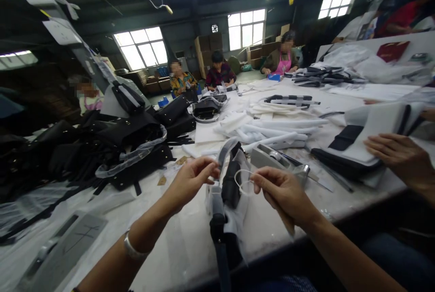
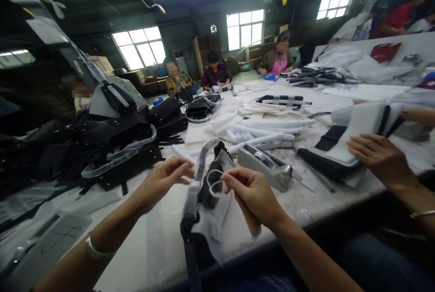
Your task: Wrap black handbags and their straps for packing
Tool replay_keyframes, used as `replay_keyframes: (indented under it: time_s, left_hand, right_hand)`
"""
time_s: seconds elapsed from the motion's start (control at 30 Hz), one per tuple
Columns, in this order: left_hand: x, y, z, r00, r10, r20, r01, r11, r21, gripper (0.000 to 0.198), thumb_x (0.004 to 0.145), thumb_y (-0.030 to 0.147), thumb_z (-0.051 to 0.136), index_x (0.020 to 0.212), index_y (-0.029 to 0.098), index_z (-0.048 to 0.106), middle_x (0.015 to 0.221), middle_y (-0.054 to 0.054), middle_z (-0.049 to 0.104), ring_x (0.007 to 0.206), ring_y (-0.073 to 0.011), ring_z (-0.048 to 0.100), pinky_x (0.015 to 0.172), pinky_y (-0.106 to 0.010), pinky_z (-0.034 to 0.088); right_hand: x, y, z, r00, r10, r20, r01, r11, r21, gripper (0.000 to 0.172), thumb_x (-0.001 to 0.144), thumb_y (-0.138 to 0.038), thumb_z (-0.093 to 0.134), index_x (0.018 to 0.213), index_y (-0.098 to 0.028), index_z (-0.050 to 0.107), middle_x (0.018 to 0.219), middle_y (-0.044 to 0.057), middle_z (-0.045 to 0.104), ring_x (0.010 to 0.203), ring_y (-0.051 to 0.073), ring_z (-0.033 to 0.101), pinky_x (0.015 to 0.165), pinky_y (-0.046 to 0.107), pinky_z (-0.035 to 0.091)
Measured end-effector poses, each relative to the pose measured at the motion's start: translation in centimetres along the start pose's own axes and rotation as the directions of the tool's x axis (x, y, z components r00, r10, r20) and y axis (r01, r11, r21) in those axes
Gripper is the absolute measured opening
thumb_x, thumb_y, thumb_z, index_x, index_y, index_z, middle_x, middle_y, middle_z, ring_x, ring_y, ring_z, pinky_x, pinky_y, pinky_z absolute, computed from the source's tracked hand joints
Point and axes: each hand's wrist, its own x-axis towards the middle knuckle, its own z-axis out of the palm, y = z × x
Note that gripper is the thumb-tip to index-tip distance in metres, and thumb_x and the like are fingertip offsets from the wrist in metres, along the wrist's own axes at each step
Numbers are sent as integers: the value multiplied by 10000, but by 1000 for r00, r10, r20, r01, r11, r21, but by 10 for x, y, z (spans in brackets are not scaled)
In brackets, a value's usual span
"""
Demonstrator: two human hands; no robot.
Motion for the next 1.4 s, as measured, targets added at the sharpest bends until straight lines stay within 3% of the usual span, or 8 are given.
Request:
replay_keyframes:
  time_s: [0.13, 0.27, 0.4, 0.6, 0.93, 1.03, 1.23, 1.4]
  left_hand:
    - [-31, -57, -5, 958, -273, 82, 267, 960, 79, 398, 838, 525, 660, 717, 146, 636, 638, 14, 583, 557, -107, 512, 523, -226, 387]
    - [-44, -75, 14, 958, -235, 163, 250, 965, -78, 333, 840, 470, 684, 847, 138, 722, 685, 11, 587, 607, -105, 454, 555, -231, 327]
    - [-43, -70, 29, 992, -108, 72, 122, 969, -217, 255, 848, 387, 699, 973, 173, 758, 879, -25, 672, 774, -149, 534, 689, -255, 396]
    - [-38, -63, 37, 996, -91, 1, 87, 947, -309, 526, 739, 358, 808, 1221, 197, 673, 1040, -67, 727, 940, -237, 634, 876, -337, 477]
    - [-60, -24, -2, 993, -51, -110, 80, 956, 281, 286, 827, 364, 724, 1090, 253, 739, 845, -17, 753, 787, -198, 669, 717, -284, 477]
    - [-80, -20, -11, 980, -172, -100, 175, 984, 27, 293, 815, 375, 754, 1080, 256, 721, 849, -15, 752, 841, -183, 678, 797, -280, 489]
    - [-91, -34, 11, 973, -194, -128, 93, 828, -553, 299, 813, 286, 775, 1100, 241, 705, 922, -24, 748, 893, -154, 683, 944, -306, 494]
    - [-82, -46, 30, 951, -170, -258, -24, 793, -609, 504, 783, 263, 806, 1259, 306, 645, 1075, -43, 736, 706, -85, 655, 588, -165, 486]
  right_hand:
    - [-3, 3, -2, 990, 77, 118, -37, 949, -314, 357, 886, -507, 633, 765, -181, 717, 643, 7, 655, 519, 100, 489, 507, 231, 370]
    - [1, 9, 9, 975, 164, 151, -85, 901, -426, 309, 884, -487, 631, 838, -205, 750, 618, -6, 674, 563, 133, 564, 579, 246, 403]
    - [4, 12, 20, 954, 190, 231, -75, 900, -429, 321, 908, -485, 599, 899, -212, 769, 616, -2, 685, 605, 156, 598, 641, 262, 438]
    - [5, 6, 33, 917, 174, 358, -44, 938, -343, 342, 925, -473, 583, 902, -198, 786, 564, -13, 628, 544, 136, 557, 606, 252, 423]
    - [-4, 7, 29, 972, 96, 214, -19, 941, -337, 374, 871, -421, 684, 1222, -292, 691, 732, -18, 695, 576, 125, 555, 568, 242, 423]
    - [-15, 14, 28, 960, 170, 223, -139, 979, -150, 425, 840, -457, 718, 1231, -294, 678, 817, 8, 714, 580, 126, 558, 516, 235, 422]
    - [-32, 22, 41, 901, 221, 373, -377, 825, 422, 323, 874, -425, 691, 1115, -216, 744, 1156, 104, 721, 1041, 234, 684, 930, 359, 527]
    - [-28, 27, 51, 953, 154, 260, -242, 904, 352, 469, 754, -310, 824, 1202, -250, 701, 1153, 80, 729, 1033, 233, 696, 939, 381, 544]
